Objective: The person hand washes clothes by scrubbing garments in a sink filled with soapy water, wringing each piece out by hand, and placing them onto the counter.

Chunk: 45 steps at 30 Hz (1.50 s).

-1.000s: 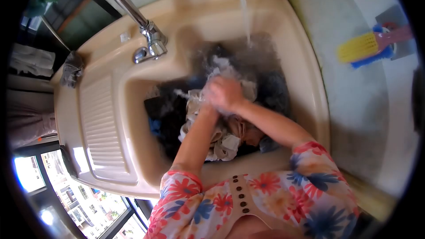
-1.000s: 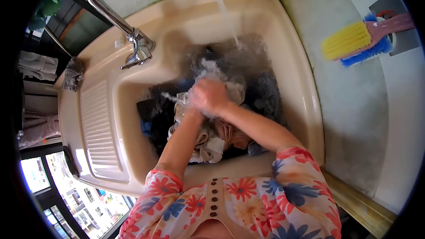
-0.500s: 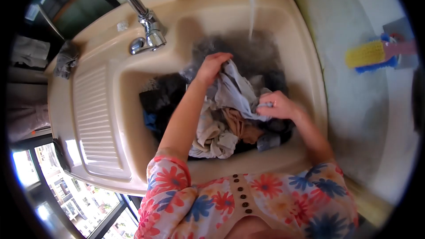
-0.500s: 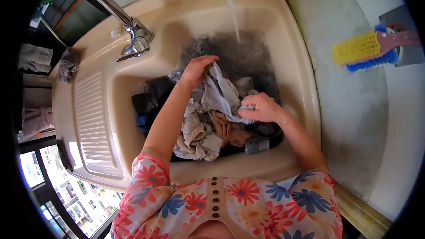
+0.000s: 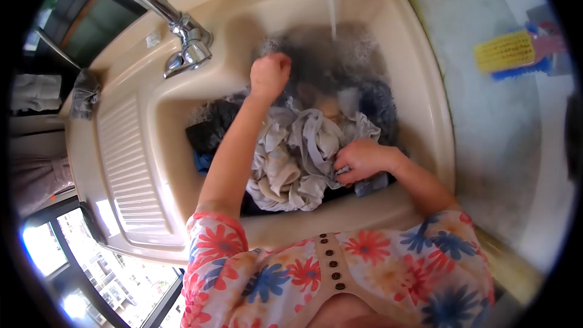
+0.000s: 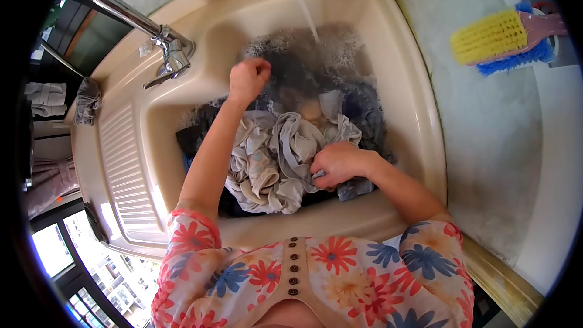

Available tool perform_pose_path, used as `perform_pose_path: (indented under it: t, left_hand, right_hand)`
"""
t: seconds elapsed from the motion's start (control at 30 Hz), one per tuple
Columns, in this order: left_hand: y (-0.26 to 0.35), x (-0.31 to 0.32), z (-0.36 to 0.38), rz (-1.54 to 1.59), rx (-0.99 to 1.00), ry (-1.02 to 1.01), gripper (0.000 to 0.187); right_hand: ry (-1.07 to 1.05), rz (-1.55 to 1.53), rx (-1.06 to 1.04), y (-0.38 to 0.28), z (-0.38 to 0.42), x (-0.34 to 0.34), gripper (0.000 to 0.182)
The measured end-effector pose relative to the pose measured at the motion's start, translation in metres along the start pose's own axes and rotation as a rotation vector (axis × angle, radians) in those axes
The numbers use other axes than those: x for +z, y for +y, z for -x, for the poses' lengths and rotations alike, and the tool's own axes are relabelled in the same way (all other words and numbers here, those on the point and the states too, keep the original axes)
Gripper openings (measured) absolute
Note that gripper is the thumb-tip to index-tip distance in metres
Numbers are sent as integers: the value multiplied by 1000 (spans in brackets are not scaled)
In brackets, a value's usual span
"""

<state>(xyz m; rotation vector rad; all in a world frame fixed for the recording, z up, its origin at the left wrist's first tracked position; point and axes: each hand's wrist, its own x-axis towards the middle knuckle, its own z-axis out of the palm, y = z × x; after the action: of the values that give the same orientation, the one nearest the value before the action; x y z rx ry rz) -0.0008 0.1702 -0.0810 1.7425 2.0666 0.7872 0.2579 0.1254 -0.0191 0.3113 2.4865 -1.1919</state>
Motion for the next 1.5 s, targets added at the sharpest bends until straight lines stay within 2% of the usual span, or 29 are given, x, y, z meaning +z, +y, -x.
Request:
perform_pose_path:
  t: [0.1, 0.13, 0.23, 0.33, 0.4, 0.5, 0.7, 0.8, 0.9, 1.0, 1.1, 1.2, 1.3, 1.4, 1.5]
  left_hand:
    - [-1, 16, -18, -86, 255, 60, 18]
    - [2, 23, -14, -312, 166, -74, 26]
    - [-7, 38, -12, -364, -22, -389, 34]
    - [-87, 101, -10, -382, 41, -615, 32]
    - [-65, 90, 4, -338, 103, -776, 33]
    - [-72, 96, 22, -128, -67, -903, 36]
    - [-46, 84, 31, -339, -138, -902, 36]
    - [-6, 42, 27, -272, -291, -694, 35]
    - [12, 16, 23, -384, -184, -573, 27]
    - [15, 24, 22, 25, -24, -67, 30]
    - [16, 58, 28, -209, 174, -184, 30]
    - [-3, 70, 15, -186, 13, -723, 34]
    - [-17, 77, 18, -176, -150, -847, 36]
    - [-23, 83, 23, -289, 248, -994, 32]
    - [-25, 86, 28, -350, 83, -875, 29]
  right_hand:
    - [30, -18, 1, 3, -2, 0, 25]
    - [30, -8, -3, 5, -3, 2, 26]
    - [10, 7, 7, 11, -2, 4, 27]
    - [6, -19, 11, 12, 0, 4, 28]
    - [14, -39, 8, 12, -1, 3, 28]
    - [18, -50, 7, 13, -1, 2, 28]
    - [35, -77, -1, 15, -3, -1, 28]
    - [70, -108, 10, 16, -1, 1, 27]
    - [88, -125, 27, 19, -2, 6, 27]
    - [58, -72, 55, 16, -6, 3, 27]
    - [59, -70, 40, 15, -6, -1, 28]
    - [93, -101, 13, 17, -4, 2, 29]
    - [103, -109, 11, 17, -4, 2, 29]
    - [50, -94, 40, 18, -4, -1, 31]
    - [54, -86, 35, 17, -5, -1, 31]
